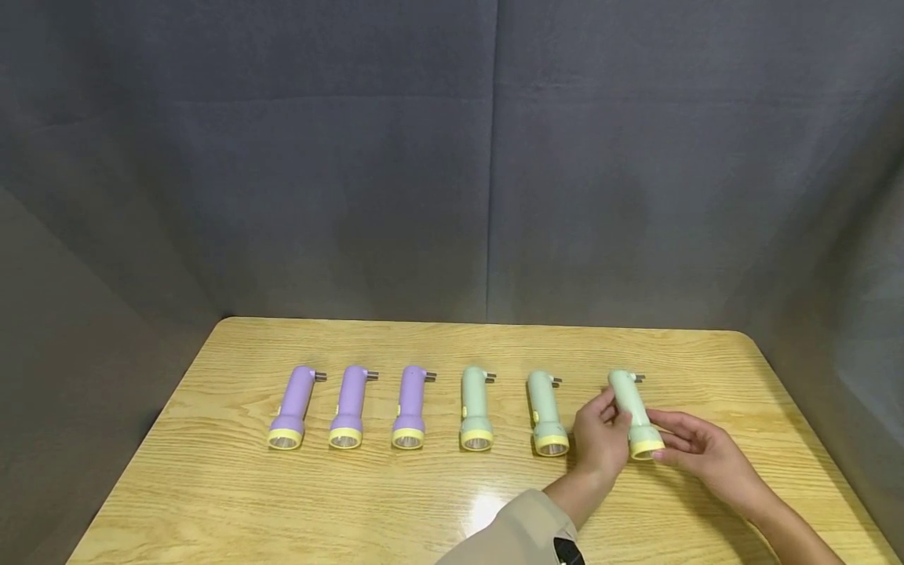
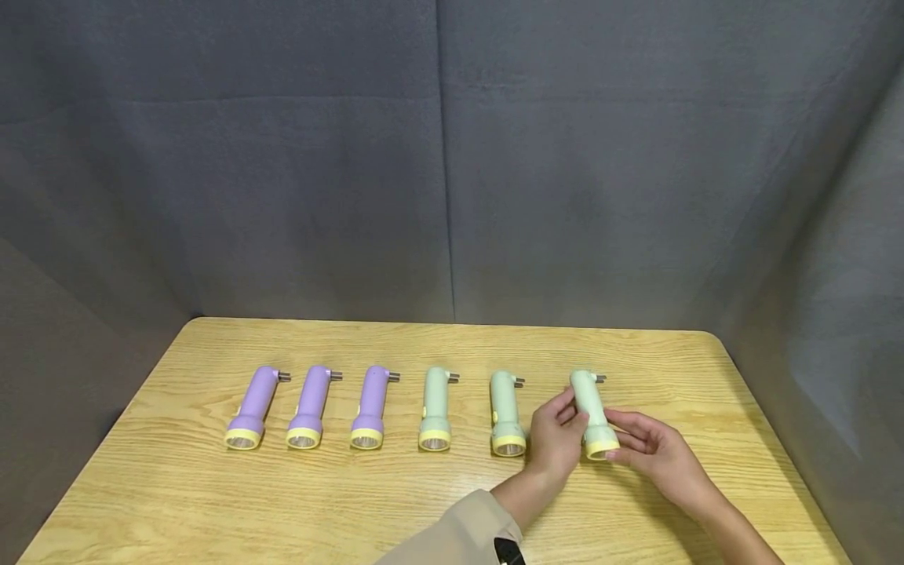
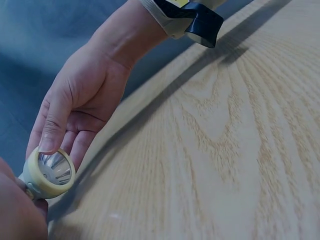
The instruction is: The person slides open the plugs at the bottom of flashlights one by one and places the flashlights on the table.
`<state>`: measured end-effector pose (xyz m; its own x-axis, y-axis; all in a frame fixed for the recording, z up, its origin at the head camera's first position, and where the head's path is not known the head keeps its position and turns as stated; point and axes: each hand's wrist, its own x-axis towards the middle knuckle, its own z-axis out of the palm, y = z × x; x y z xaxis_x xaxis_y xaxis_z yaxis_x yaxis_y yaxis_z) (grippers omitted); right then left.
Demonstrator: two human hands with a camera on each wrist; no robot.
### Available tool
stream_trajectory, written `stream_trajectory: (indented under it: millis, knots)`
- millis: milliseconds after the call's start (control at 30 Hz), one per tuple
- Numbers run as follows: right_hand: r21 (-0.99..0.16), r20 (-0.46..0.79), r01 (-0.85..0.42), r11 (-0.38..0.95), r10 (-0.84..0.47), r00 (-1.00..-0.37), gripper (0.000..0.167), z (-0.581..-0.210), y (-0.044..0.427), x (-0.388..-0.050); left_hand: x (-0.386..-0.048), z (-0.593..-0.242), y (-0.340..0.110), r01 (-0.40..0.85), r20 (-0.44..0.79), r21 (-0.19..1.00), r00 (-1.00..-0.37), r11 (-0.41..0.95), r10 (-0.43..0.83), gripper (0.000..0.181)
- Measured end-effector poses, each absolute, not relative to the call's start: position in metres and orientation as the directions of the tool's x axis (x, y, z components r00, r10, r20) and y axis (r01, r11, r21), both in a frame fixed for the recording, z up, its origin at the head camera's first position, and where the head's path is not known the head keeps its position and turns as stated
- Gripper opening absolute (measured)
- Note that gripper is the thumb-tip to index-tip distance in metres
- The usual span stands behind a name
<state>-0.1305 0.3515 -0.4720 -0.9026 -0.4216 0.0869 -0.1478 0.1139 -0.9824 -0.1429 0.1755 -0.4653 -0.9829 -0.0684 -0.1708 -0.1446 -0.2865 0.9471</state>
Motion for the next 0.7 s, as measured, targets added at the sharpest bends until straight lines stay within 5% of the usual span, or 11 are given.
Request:
stream_trajectory:
  millis: [367, 700]
  knots:
    - [-0.976, 0.051, -0.131, 0.176, -0.398, -0.916, 0.054, -0.481, 0.351, -0.132, -0.143, -0.477, 0.178, -0.170, -0.190, 0.968, -0.977, -0.183, -0.100, 0.042]
    - [-0.975, 0.040, -0.123, 0.186, -0.398, -0.917, 0.054, -0.483, 0.353, -0.131, -0.140, -0.476, 0.180, -0.164, -0.150, 0.984, -0.974, 0.068, -0.172, 0.034]
